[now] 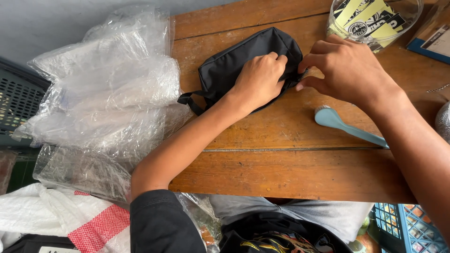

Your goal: Cleaning a small black bag with a brush and attaching a decorative keychain tag to the zipper.

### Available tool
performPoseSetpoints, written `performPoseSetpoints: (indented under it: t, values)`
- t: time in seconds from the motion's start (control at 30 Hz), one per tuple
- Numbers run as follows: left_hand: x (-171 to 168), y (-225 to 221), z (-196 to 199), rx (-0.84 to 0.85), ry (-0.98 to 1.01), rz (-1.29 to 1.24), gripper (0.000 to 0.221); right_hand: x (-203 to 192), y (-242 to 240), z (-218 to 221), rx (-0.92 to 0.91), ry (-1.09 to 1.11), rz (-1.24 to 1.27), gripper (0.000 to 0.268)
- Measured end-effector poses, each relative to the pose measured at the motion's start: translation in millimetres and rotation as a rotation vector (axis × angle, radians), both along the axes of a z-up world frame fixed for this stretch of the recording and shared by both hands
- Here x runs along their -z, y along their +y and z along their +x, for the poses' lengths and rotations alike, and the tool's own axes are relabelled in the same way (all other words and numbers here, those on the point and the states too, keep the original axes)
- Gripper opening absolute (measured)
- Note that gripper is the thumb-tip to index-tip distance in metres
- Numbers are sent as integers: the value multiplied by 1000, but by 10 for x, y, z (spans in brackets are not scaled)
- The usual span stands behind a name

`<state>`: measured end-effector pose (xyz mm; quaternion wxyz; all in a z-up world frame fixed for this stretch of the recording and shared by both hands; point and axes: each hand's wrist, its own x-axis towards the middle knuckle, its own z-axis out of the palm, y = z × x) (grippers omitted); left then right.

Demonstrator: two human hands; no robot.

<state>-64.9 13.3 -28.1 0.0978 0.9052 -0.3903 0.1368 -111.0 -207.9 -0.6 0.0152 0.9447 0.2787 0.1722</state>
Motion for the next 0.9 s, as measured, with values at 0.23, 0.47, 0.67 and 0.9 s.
performPoseSetpoints:
  t: [0.23, 0.47, 0.67, 0.9]
  values:
    - [-318, 57, -100, 53, 275, -35, 9, 41, 187, -11, 120, 123, 192, 37]
    - [-213, 32, -173, 91, 200, -56, 11, 271, 392, 17, 322, 27, 246, 34]
    - [-123, 133, -424, 24, 185, 55, 73, 70, 299, -60, 384, 205, 228, 41]
    - [238, 164, -513, 18, 2, 93, 83, -455, 168, -288, 370, 448, 104, 39]
